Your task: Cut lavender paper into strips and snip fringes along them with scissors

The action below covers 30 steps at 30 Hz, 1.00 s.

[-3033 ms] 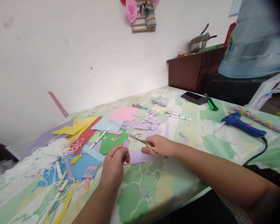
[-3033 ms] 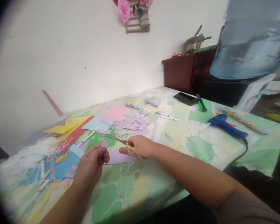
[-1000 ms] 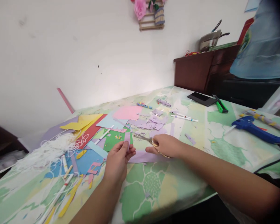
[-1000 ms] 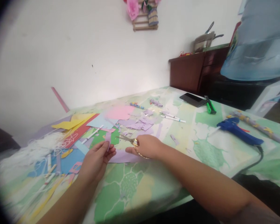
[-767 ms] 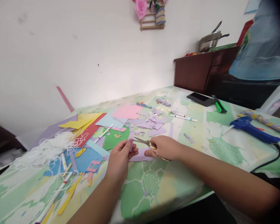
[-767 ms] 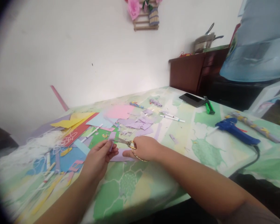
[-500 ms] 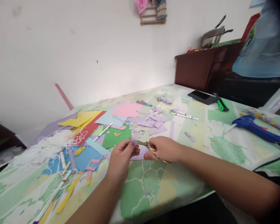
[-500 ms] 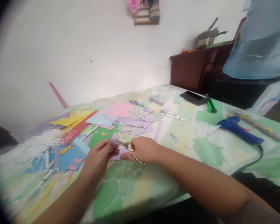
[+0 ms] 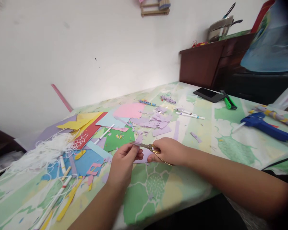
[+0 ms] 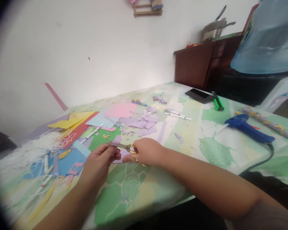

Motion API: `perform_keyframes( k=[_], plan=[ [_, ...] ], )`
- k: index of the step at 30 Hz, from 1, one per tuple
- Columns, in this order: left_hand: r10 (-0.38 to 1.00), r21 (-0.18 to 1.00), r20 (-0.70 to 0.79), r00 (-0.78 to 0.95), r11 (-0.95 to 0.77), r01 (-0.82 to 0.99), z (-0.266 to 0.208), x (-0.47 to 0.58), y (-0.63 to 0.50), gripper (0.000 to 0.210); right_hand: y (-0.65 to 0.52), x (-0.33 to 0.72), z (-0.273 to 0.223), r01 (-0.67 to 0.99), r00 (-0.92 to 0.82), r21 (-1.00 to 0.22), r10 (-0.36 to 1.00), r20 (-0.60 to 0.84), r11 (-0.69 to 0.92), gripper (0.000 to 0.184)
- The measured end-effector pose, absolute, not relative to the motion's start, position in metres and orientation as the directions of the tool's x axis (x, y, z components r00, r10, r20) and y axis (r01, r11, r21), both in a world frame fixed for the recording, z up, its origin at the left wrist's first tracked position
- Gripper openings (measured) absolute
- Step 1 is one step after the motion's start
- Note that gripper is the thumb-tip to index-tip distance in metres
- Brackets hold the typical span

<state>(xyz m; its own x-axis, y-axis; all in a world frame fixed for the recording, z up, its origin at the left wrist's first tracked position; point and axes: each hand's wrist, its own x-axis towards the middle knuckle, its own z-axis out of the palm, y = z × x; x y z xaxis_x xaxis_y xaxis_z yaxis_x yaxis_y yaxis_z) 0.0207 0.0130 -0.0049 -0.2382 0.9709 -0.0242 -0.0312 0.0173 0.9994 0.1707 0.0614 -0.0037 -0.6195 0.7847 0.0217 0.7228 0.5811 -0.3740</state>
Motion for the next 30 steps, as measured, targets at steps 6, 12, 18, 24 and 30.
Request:
perform_keyframes(
  k=[6, 12, 18, 24, 30],
  plan=[
    [0.976, 0.998, -0.041, -0.215, 0.032, -0.047, -0.0031, 0.0207, 0.0120, 0.015, 0.0627, 0.1699, -0.0037, 0.731, -0.615, -0.348, 0.788, 0.036, 0.587, 0.050],
    [0.973, 0.998, -0.059, -0.222, 0.050, -0.047, -0.0027, 0.0197, 0.0130, 0.016, 0.0607, 0.1719, -0.0023, 0.745, -0.600, -0.364, 0.800, 0.000, 0.559, 0.049],
    [0.966, 0.995, -0.065, -0.252, 0.044, -0.091, -0.0019, 0.0202, 0.0128, 0.017, 0.0610, 0.1733, -0.0043, 0.722, -0.625, -0.363, 0.780, 0.024, 0.589, 0.055],
    [0.962, 0.986, -0.098, -0.255, 0.060, -0.153, -0.0016, 0.0200, 0.0140, 0.015, 0.0633, 0.1736, -0.0064, 0.722, -0.637, -0.343, 0.771, 0.008, 0.601, 0.049],
    [0.962, 0.985, -0.138, -0.235, 0.108, -0.138, -0.0032, 0.0196, 0.0139, 0.015, 0.0647, 0.1733, -0.0093, 0.722, -0.643, -0.318, 0.766, 0.021, 0.615, 0.051]
  ],
)
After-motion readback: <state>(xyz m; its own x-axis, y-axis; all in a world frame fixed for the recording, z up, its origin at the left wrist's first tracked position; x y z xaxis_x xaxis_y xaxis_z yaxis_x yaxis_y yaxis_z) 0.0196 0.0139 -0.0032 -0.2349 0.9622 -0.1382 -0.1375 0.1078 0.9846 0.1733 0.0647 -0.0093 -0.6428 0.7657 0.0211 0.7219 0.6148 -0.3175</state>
